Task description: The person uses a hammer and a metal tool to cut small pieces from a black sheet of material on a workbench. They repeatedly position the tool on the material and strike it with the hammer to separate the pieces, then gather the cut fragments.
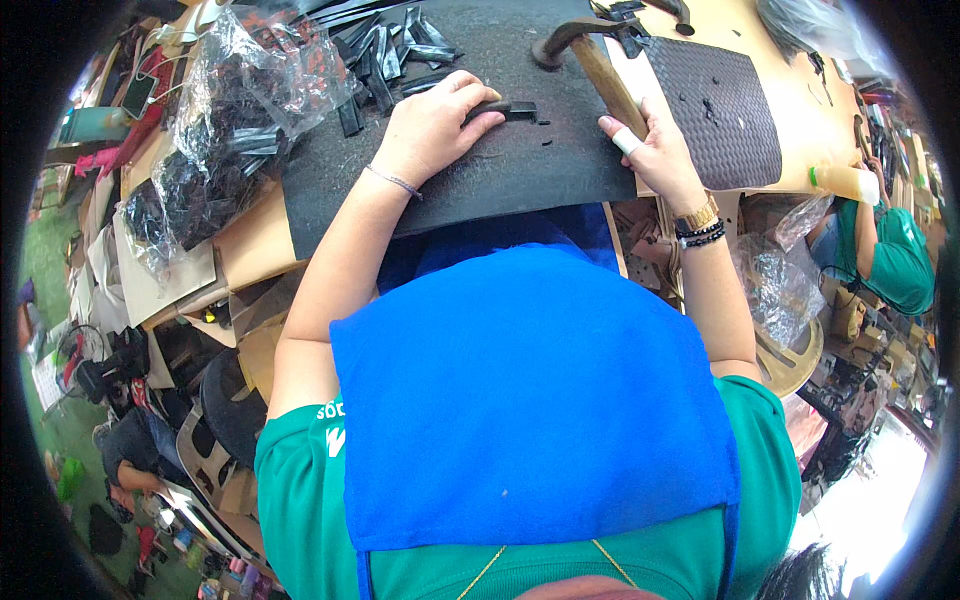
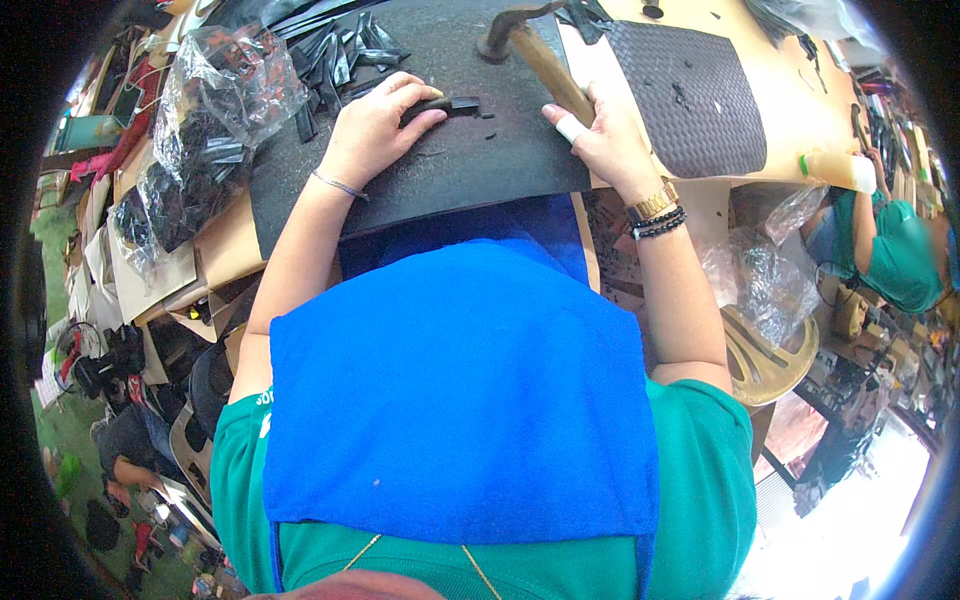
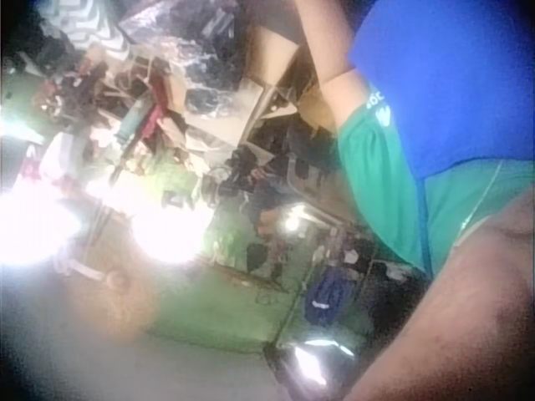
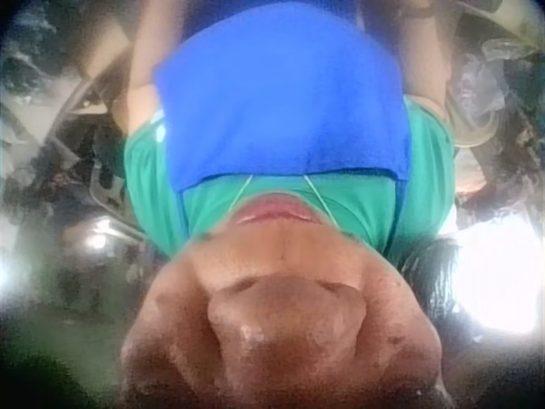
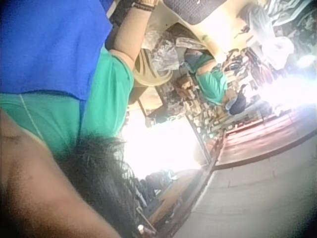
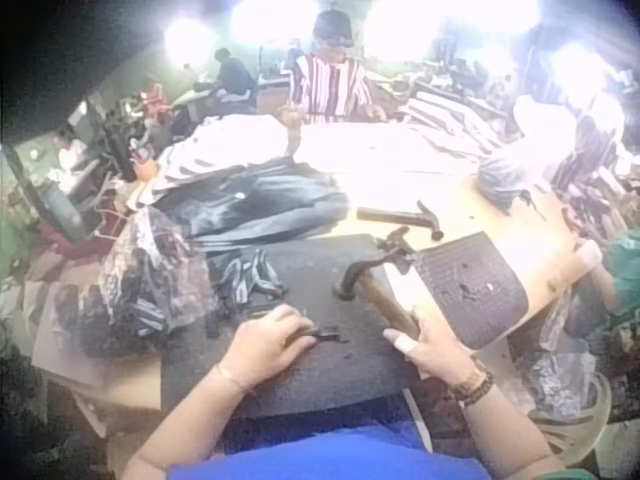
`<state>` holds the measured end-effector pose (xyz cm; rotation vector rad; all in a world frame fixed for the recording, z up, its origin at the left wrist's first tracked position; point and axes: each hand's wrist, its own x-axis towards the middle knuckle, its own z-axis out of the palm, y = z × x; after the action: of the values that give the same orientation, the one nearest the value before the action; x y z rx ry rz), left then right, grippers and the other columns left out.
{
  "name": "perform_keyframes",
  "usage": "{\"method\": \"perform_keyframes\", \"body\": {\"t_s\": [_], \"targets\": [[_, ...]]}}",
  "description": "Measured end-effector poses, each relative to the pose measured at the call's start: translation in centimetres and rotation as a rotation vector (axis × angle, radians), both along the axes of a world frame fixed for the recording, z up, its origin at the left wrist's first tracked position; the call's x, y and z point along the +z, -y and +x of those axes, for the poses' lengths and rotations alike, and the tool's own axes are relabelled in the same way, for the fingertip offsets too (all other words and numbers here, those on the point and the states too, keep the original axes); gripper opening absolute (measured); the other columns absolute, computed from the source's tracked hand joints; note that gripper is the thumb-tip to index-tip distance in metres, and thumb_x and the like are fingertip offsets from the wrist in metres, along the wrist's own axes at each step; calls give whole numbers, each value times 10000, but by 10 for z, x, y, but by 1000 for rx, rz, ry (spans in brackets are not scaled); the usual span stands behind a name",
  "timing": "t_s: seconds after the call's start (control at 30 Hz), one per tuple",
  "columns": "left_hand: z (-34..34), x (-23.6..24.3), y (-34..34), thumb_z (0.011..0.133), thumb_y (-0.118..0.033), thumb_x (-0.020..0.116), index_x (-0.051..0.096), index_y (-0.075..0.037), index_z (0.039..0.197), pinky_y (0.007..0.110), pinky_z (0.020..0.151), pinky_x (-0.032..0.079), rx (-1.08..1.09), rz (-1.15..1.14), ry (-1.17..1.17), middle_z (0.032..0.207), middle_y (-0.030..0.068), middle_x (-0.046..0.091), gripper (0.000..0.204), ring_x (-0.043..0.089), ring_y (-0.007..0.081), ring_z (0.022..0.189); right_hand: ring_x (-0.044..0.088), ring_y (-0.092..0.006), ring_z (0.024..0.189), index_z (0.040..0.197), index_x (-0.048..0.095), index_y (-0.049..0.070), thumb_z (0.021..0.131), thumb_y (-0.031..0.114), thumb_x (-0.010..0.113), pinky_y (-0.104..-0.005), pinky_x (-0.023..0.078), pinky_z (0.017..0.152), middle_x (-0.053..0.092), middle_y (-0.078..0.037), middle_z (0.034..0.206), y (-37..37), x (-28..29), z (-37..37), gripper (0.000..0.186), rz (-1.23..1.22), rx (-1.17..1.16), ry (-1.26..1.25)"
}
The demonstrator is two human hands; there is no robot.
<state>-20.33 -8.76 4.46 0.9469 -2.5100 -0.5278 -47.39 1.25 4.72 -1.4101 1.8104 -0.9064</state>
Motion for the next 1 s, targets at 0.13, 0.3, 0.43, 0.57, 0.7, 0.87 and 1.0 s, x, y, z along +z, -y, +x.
{"method": "perform_keyframes", "body": {"t_s": [0.13,0.3,0.43,0.57,0.7,0.87,1.0], "targets": [[0,-5,6,880,-315,668,680,-90,1036,345,750,529,57,53,-94,943,118,684,274,673,281,850,484,-59,520,1100,588,-23,876,352,704,-224,418,466,554,-10,731,-8,10,4,452,5,-42,89],[4,-2,15,895,-277,667,671,-42,1032,308,743,508,116,119,-123,920,123,683,272,661,230,828,471,-35,522,1157,548,-10,894,324,691,-195,411,457,557,-1,762,-24,21,5,448,51,-55,235],[9,-9,20,966,-257,564,653,-38,1092,272,736,483,160,265,-405,846,30,647,268,599,102,792,459,-44,510,1074,559,0,894,321,694,-211,404,445,520,6,725,-29,11,4,393,29,-38,188],[13,-16,19,989,-178,543,627,-42,1169,218,803,476,119,430,-721,940,13,655,241,610,86,848,460,-53,507,1031,556,-4,894,318,695,-223,400,441,496,2,714,-30,2,2,377,76,-33,86],[15,-14,7,934,-73,623,635,-9,1148,240,855,505,48,490,-851,1091,62,668,224,652,119,950,467,-55,515,1029,548,-16,899,325,687,-221,408,449,496,-3,732,-30,7,4,391,71,-41,90],[4,-18,1,858,-75,713,673,-17,1112,237,787,546,-17,458,-876,1058,72,695,264,675,128,928,474,-59,515,1036,545,-18,910,348,667,-218,418,451,506,-10,754,-29,14,9,406,78,-34,91],[0,-20,1,868,-27,685,665,-23,1121,229,810,544,-27,435,-814,1103,75,680,254,669,123,941,479,-57,516,1041,543,-23,911,358,663,-217,419,449,510,-12,749,-30,14,8,420,77,-32,83]]}}
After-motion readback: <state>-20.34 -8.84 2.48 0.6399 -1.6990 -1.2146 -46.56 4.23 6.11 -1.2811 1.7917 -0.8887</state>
